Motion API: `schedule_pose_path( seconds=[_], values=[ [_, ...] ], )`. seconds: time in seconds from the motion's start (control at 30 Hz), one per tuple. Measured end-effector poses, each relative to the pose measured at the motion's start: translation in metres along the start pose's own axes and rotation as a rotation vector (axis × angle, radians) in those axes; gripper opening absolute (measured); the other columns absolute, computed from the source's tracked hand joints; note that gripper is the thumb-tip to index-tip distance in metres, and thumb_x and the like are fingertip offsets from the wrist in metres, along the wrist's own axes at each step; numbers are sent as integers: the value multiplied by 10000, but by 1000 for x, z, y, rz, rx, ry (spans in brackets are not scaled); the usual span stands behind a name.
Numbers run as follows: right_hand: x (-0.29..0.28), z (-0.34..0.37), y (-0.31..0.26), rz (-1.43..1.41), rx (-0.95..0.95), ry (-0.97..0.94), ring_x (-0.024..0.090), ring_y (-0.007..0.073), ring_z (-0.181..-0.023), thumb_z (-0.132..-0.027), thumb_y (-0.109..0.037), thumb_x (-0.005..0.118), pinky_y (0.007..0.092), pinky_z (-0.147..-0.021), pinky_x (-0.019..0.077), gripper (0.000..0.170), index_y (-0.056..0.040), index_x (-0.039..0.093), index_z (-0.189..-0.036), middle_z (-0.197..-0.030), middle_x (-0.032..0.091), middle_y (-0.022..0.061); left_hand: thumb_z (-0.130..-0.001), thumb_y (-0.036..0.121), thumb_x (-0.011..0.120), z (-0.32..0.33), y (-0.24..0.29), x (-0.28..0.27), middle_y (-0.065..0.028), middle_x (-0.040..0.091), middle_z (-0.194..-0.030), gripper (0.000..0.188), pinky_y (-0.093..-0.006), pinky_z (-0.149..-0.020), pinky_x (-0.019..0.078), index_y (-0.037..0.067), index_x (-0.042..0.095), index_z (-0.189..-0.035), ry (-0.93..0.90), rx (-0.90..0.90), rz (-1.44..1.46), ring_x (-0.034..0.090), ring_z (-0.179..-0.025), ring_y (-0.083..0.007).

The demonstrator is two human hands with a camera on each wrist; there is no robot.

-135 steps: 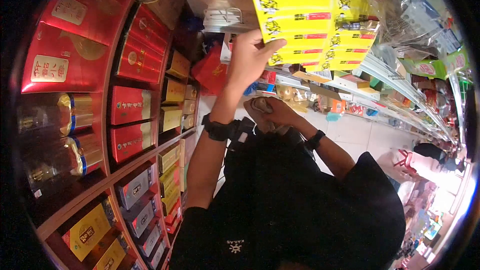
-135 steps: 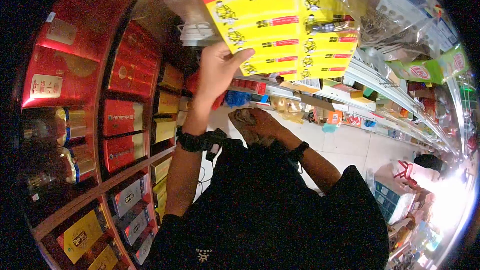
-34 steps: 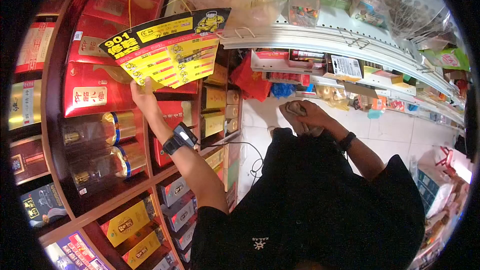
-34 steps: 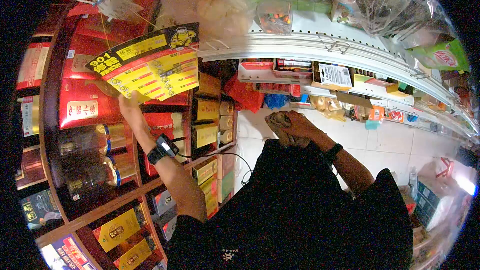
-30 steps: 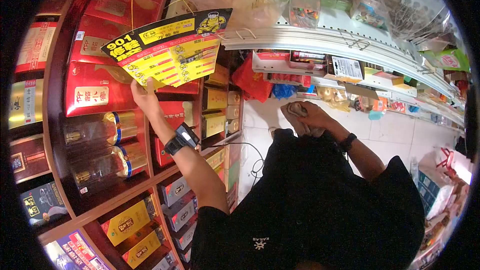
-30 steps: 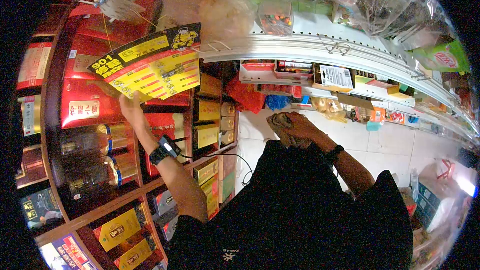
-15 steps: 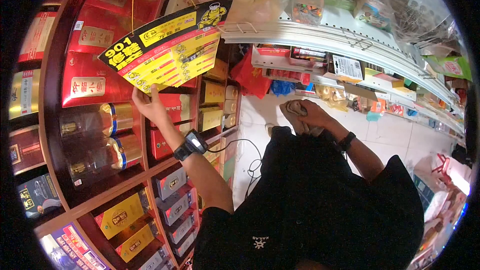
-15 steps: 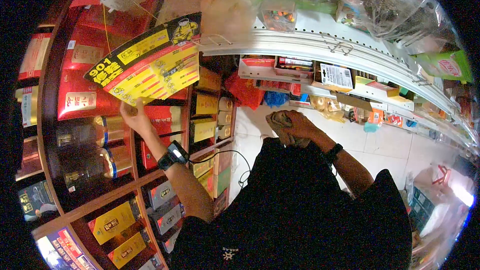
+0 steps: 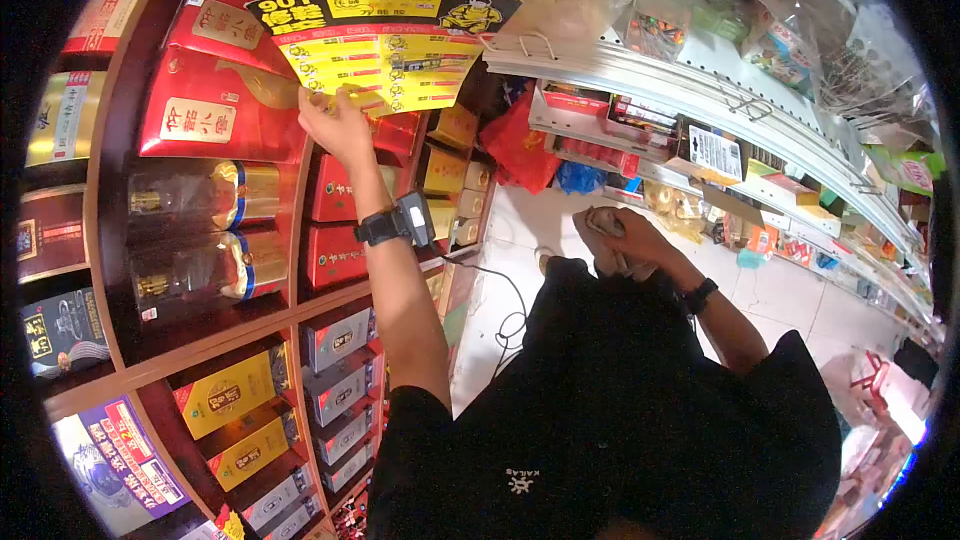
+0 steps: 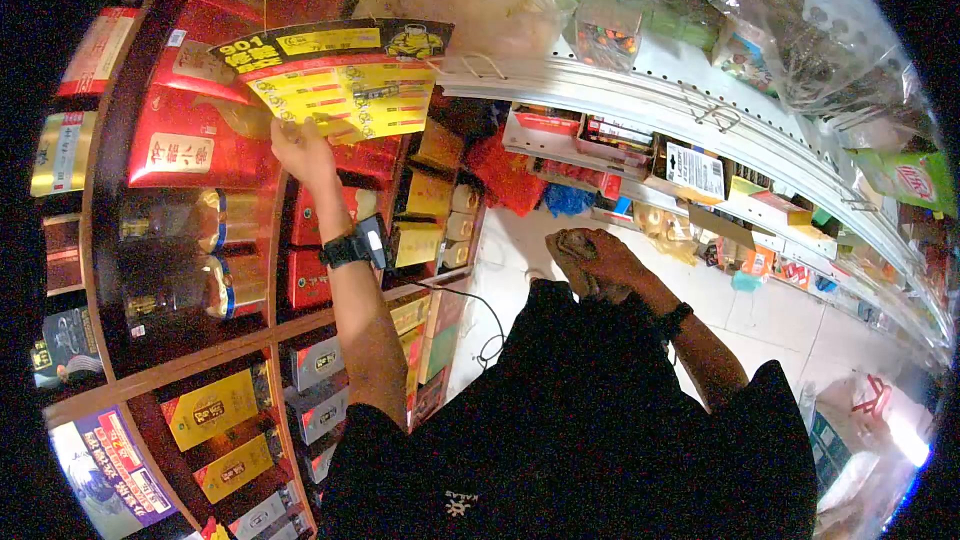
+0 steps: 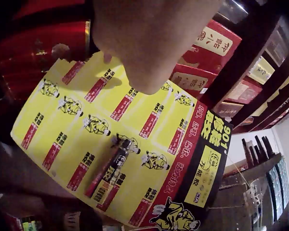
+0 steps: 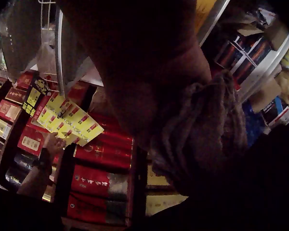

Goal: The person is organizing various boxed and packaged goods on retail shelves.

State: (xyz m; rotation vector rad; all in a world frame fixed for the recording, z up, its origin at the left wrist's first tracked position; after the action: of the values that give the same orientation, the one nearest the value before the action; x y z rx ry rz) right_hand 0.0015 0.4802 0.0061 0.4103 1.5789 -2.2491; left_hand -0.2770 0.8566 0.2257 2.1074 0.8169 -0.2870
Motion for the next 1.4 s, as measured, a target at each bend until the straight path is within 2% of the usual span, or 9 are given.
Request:
schedule_pose_path(
  seconds=[0.07,0.33,0.47,0.73,0.83,0.93,1.03,1.2,1.4],
  values=[
    [0,3,5,33,143,-43,574,367,-1192,-763,-414,748,432,-1025,462,728,-95,511,-1373,-1282,598,205,-845,-3,659,-5,-15,14,-206,447,-1225,663,-380,-917,503,-52,353,-1431,-77,-68,169,530,-1088,-292],
    [10,5,27,125,98,25,570,360,-1187,-769,-357,744,419,-1023,455,708,-34,510,-1354,-1276,590,220,-813,-59,642,-15,-5,45,-194,351,-1323,810,-395,-980,480,17,259,-1523,-233,33,225,475,-1166,-316],
    [11,5,21,114,78,33,583,343,-1168,-780,-325,740,408,-1004,458,674,-40,518,-1349,-1254,603,210,-758,-92,636,-12,12,58,-304,229,-1554,849,-439,-1197,172,32,281,-1518,-316,281,145,192,-1469,-418],
    [9,7,7,92,63,64,595,340,-1158,-775,-321,743,408,-985,474,668,-46,525,-1344,-1254,609,206,-764,-89,637,-21,24,83,-307,130,-1580,864,-415,-1200,150,41,254,-1528,-367,274,184,130,-1485,-418],
    [6,8,3,111,79,31,576,361,-1183,-779,-347,738,423,-1012,467,695,-54,504,-1364,-1286,591,210,-783,-102,626,-27,17,89,-267,251,-1555,826,-403,-1150,289,58,289,-1520,-396,223,302,274,-1446,-383],
    [7,7,10,119,64,2,559,382,-1204,-786,-370,730,441,-1035,462,718,-64,479,-1385,-1310,576,214,-835,-136,577,-29,27,83,-146,554,-1346,641,-310,-945,499,82,470,-1428,-615,-32,365,568,-1198,-234],
    [4,10,7,108,33,18,562,382,-1198,-793,-362,721,439,-1032,463,703,-69,478,-1385,-1306,578,211,-852,-141,550,-20,24,80,-144,564,-1341,577,-311,-984,476,47,505,-1395,-565,147,378,561,-1220,-226],
    [-6,11,-10,82,176,-32,571,374,-1193,-780,-336,718,430,-1022,466,682,-66,501,-1367,-1305,584,208,-868,-136,536,7,16,59,-133,600,-1297,480,-314,-1002,466,-10,534,-1331,-504,72,445,586,-1202,-228],
    [-12,-1,-8,55,-24,-5,599,339,-1155,-771,-266,724,405,-979,472,680,-38,498,-1370,-1234,618,216,-873,-98,545,51,-25,58,-105,697,-1120,318,-302,-906,503,-9,628,-1167,-461,50,353,665,-1056,-197]
  ],
)
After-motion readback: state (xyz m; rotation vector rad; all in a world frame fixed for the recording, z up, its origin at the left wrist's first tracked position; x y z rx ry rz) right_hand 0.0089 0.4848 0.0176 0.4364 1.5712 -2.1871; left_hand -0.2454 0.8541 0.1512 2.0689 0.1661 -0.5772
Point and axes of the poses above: each hand's wrist, its own z-axis away from the middle knuckle, its own x-axis out of the palm, y = z × x, the point moved 3 cm from there along -z, towards the middle knuckle
